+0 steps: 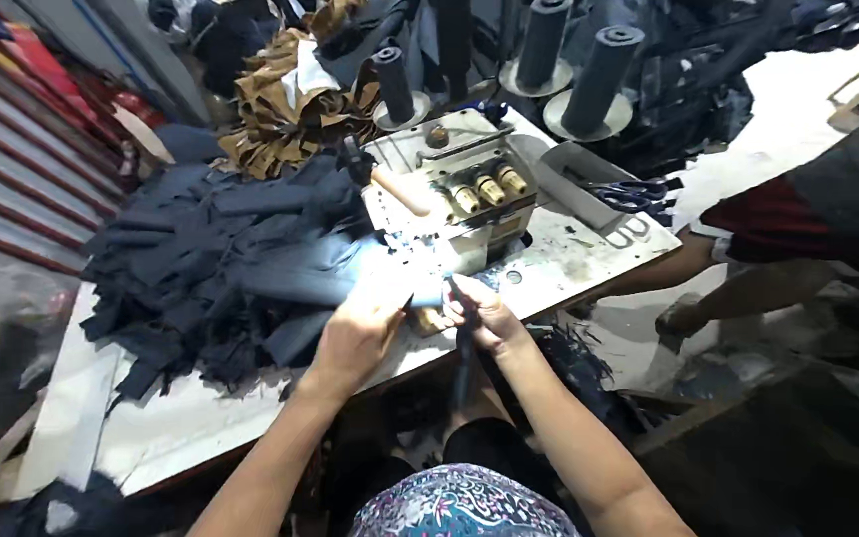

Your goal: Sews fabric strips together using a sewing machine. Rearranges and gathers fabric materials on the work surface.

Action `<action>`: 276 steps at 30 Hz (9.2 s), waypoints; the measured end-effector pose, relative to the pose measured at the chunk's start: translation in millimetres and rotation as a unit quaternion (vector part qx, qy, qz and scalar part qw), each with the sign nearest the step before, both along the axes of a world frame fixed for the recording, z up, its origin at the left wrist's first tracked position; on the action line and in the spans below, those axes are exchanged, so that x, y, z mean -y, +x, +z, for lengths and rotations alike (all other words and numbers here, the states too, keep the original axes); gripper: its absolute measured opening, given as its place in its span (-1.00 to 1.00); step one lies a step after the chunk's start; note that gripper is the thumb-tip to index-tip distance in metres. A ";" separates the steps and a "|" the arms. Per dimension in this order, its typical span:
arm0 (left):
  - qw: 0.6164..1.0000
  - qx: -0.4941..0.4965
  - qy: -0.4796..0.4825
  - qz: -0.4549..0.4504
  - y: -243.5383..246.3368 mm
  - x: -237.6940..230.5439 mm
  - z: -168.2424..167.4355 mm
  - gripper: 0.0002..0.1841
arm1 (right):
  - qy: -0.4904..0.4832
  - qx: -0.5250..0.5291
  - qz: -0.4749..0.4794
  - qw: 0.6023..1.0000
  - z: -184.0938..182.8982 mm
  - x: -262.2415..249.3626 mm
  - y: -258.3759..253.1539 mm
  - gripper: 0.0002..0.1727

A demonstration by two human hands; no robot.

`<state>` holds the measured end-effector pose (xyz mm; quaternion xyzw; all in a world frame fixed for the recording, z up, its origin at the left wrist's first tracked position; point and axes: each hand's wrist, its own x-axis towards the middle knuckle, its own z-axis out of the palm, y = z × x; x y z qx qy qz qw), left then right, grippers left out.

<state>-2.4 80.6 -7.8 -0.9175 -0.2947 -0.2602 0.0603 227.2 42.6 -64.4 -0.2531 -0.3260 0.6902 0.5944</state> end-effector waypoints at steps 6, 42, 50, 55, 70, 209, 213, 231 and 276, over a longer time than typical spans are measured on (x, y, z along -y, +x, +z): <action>0.999 -0.029 -0.029 0.016 -7.9 4.1 -13.9 -0.49 | 0.012 -0.154 -0.015 0.988 -10.6 -3.3 26.1 -0.73; 0.998 0.033 -0.015 0.047 -13.1 -12.8 25.3 -0.75 | -0.049 -0.036 -0.032 0.998 -1.5 -9.3 -3.4 -0.61; 0.998 -0.003 -0.056 0.019 8.1 0.5 -6.2 -0.59 | -0.042 -0.137 -0.058 0.988 0.2 -21.1 11.0 -0.55; 0.998 -0.004 -0.057 0.026 16.8 -6.6 0.0 -0.59 | -0.069 -0.148 -0.121 0.979 10.7 -28.0 -3.8 -0.55; 0.940 0.230 -0.251 0.000 12.9 42.0 59.5 -0.79 | 0.237 0.025 0.152 0.959 37.6 38.8 -16.7 -0.75; 0.997 -0.026 -0.066 0.042 17.9 -27.8 0.2 -0.47 | -0.047 -0.134 -0.090 0.986 5.4 -28.6 4.3 -0.54; 0.978 0.016 -0.198 0.059 15.0 -21.7 23.5 -0.35 | 0.020 0.121 -0.075 0.990 16.2 -3.5 -8.6 -0.71; 1.000 0.012 -0.017 -0.002 -4.8 -7.6 0.1 -0.66 | 0.015 -0.094 0.030 0.995 -8.6 -9.7 11.3 -0.66; 0.999 -0.007 -0.032 0.038 15.5 5.8 -3.1 -0.61 | 0.006 -0.201 0.003 0.980 -6.7 -19.4 30.8 -0.63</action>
